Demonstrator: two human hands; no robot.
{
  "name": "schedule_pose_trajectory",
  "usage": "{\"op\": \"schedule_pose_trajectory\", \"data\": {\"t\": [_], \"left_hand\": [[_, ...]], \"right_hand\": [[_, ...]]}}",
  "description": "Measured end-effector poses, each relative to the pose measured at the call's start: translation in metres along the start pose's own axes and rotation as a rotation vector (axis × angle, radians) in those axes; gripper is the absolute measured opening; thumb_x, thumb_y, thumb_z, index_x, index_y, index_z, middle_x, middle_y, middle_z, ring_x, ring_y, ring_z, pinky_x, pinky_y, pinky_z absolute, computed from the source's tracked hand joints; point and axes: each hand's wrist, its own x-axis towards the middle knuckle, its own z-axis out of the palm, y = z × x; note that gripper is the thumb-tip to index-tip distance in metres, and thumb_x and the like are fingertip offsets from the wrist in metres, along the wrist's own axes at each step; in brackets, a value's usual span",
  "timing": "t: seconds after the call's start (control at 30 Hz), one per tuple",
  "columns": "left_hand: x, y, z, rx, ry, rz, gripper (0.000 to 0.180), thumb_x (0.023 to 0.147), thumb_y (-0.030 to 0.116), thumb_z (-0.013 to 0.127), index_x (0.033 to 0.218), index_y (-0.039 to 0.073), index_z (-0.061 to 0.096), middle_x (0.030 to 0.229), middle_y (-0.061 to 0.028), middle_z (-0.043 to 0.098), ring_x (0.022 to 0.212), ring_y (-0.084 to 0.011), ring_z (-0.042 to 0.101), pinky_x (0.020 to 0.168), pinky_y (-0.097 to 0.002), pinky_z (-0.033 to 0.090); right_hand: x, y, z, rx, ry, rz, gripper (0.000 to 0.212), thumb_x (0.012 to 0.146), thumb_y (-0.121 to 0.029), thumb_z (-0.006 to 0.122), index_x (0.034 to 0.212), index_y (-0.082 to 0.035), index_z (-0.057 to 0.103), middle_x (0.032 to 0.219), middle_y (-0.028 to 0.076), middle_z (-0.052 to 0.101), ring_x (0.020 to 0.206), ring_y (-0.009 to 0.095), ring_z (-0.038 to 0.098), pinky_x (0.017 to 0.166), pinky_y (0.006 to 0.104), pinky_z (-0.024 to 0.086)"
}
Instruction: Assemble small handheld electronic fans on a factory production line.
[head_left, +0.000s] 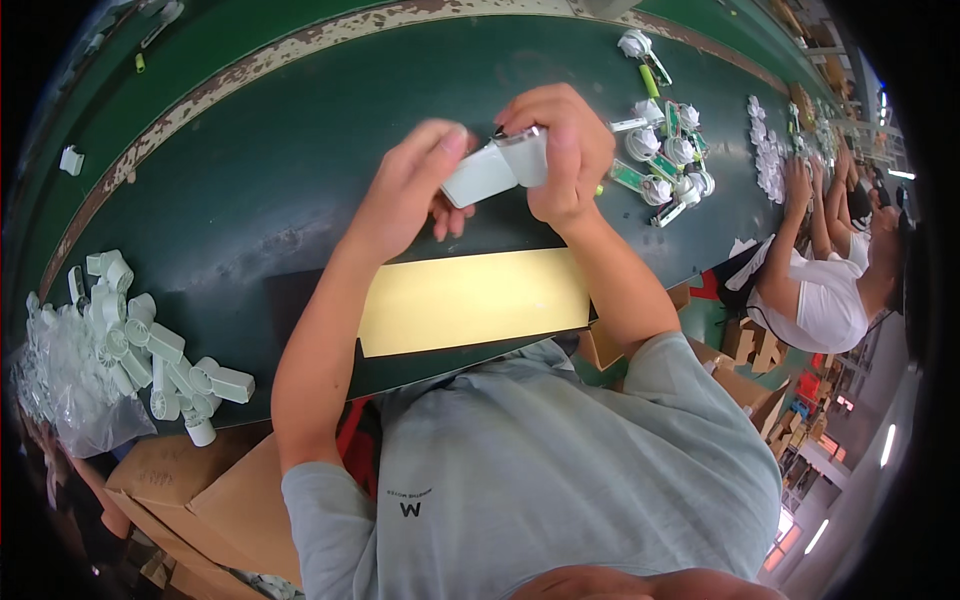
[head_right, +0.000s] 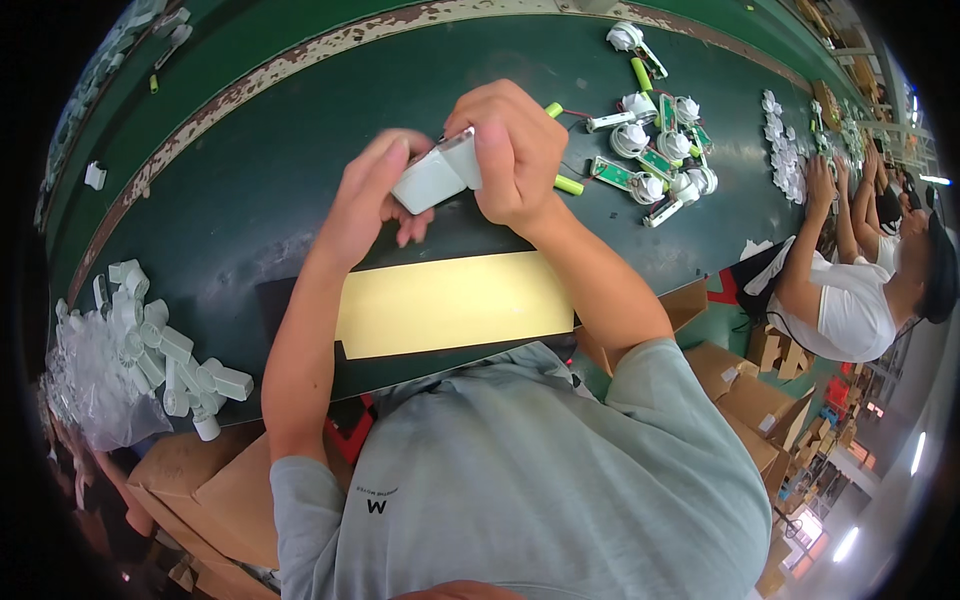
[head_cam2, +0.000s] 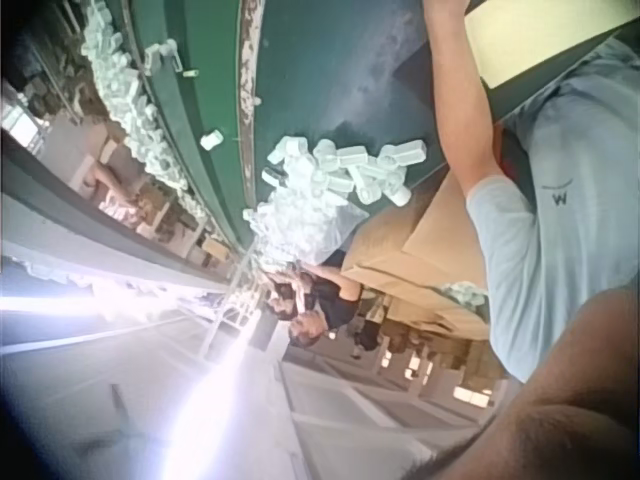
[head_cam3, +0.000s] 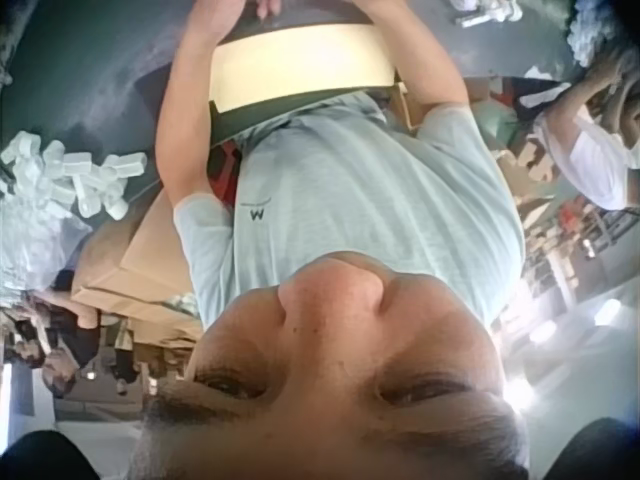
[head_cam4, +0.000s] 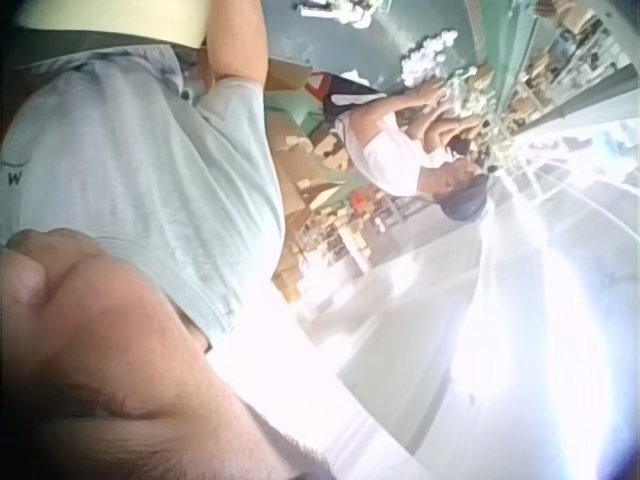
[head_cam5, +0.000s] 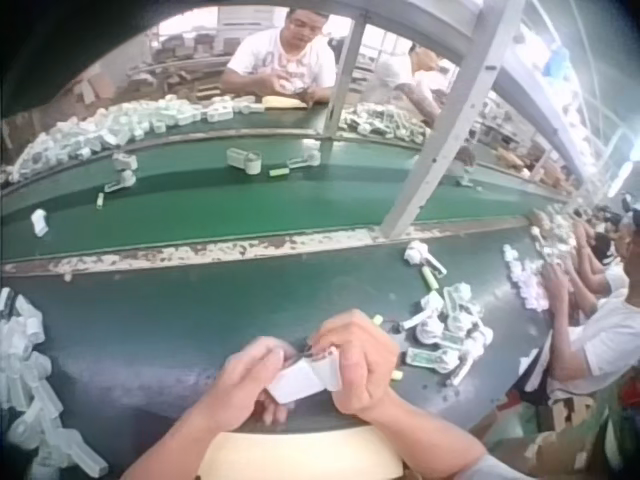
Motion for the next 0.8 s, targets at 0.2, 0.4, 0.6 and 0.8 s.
{"op": "schedule_pose_trajectory", "data": {"t": [0.2, 0.4, 0.6, 0.8], "left_hand": [[0.005, -0.014, 0.014, 0.83, 0.274, 0.676, 0.055, 0.076, 0.012, 0.084, 0.12, 0.004, 0.052, 0.101, -0.0144, 0.063, 0.091, -0.0282, 0.067, 0.075, -0.0382, 0.056], [0.004, -0.017, 0.009, 0.981, 0.271, 0.751, 0.046, 0.074, 0.016, 0.085, 0.109, 0.004, 0.057, 0.098, -0.0124, 0.062, 0.082, -0.0348, 0.066, 0.068, -0.04, 0.056], [0.002, -0.013, 0.013, 1.103, 0.264, 0.817, 0.043, 0.072, 0.019, 0.085, 0.104, 0.005, 0.06, 0.094, -0.0096, 0.06, 0.076, -0.0325, 0.065, 0.063, -0.0396, 0.055], [0.002, -0.009, 0.016, 1.134, 0.251, 0.921, 0.043, 0.068, 0.018, 0.086, 0.101, 0.004, 0.061, 0.091, -0.0084, 0.058, 0.071, -0.0294, 0.063, 0.061, -0.0375, 0.054]], "right_hand": [[-0.007, -0.002, 0.002, -0.019, 0.02, 0.265, 0.033, 0.098, -0.014, 0.043, 0.077, 0.002, 0.063, 0.074, 0.014, 0.064, 0.065, 0.022, 0.059, 0.06, 0.0298, 0.046], [-0.005, -0.01, 0.007, 0.149, -0.01, 0.152, 0.037, 0.098, -0.017, 0.043, 0.077, 0.004, 0.065, 0.074, 0.016, 0.064, 0.065, 0.022, 0.061, 0.06, 0.0305, 0.047], [-0.004, -0.014, 0.004, 0.071, 0.023, 0.227, 0.041, 0.097, -0.016, 0.043, 0.07, 0.004, 0.067, 0.067, 0.013, 0.062, 0.055, 0.019, 0.056, 0.052, 0.0293, 0.043], [0.004, -0.018, 0.001, 0.081, 0.007, 0.183, 0.041, 0.096, -0.014, 0.045, 0.067, 0.004, 0.067, 0.061, 0.011, 0.059, 0.05, 0.017, 0.051, 0.047, 0.0293, 0.038]]}}
